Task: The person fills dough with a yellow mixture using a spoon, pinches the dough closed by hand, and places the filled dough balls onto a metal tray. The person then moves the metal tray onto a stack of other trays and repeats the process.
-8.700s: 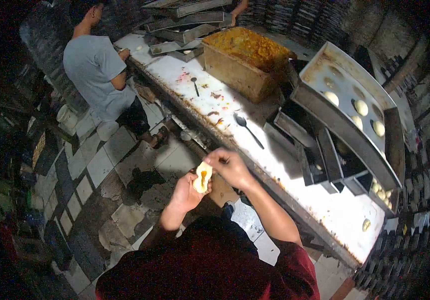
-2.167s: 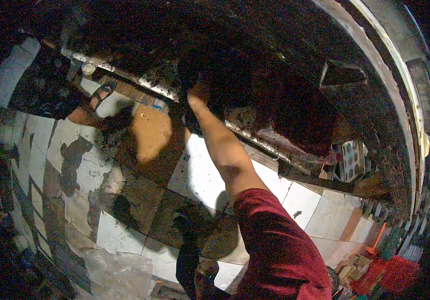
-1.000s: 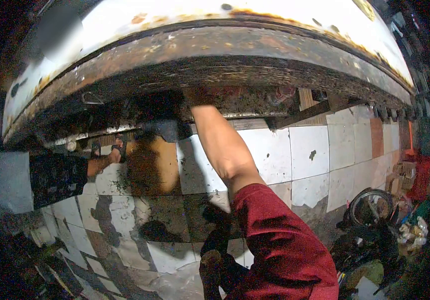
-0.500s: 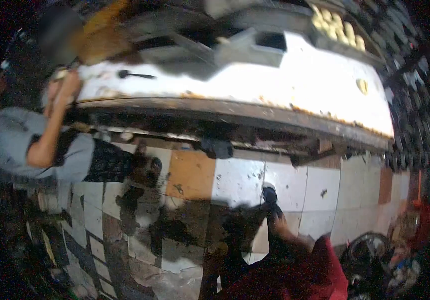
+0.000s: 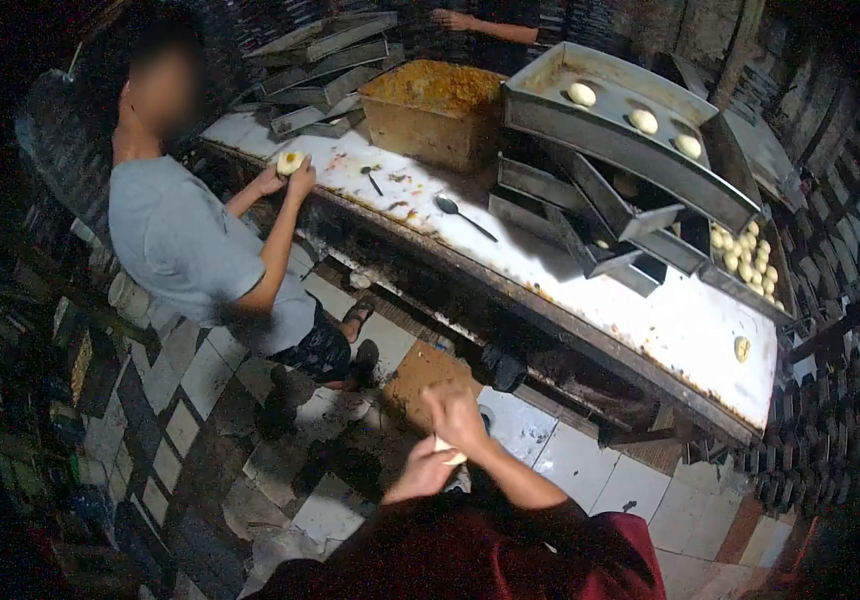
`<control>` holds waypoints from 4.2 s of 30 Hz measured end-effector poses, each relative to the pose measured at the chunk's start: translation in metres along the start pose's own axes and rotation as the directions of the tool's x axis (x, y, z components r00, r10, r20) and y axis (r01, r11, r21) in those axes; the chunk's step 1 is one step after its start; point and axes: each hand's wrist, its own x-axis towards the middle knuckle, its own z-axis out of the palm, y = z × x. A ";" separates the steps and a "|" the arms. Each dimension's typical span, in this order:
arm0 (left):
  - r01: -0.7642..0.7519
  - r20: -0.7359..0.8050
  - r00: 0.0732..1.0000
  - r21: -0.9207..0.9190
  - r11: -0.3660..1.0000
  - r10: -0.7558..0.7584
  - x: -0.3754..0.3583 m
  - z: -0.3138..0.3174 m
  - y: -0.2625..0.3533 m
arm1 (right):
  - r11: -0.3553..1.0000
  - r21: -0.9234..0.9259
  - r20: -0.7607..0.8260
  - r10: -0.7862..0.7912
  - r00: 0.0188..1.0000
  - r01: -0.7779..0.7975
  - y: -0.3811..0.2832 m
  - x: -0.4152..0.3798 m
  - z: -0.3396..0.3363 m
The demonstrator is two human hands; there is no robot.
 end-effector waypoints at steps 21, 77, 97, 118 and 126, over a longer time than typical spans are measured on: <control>-0.192 -0.097 0.974 0.133 0.972 0.206 0.284 -0.015 0.233 | 0.974 -0.079 -0.174 0.195 0.965 -0.211 0.087 0.327 -0.032; -0.179 0.113 0.975 -0.118 0.977 0.192 0.327 0.072 0.382 | 0.908 -0.410 -0.253 -0.017 0.967 -0.092 0.158 0.343 -0.038; -0.052 -0.108 0.994 -0.370 0.928 0.012 0.130 0.039 0.252 | 0.933 0.355 0.471 -0.125 0.873 -0.057 -0.064 0.267 -0.066; 0.128 0.152 0.982 -0.116 0.985 -0.110 0.061 0.167 0.070 | 0.971 0.230 -0.514 0.181 0.838 -0.068 -0.060 -0.053 -0.134; 0.356 0.290 0.908 -0.151 0.922 -0.303 0.044 0.250 -0.033 | 0.925 -0.366 -0.362 -0.241 0.900 0.100 -0.037 -0.193 -0.231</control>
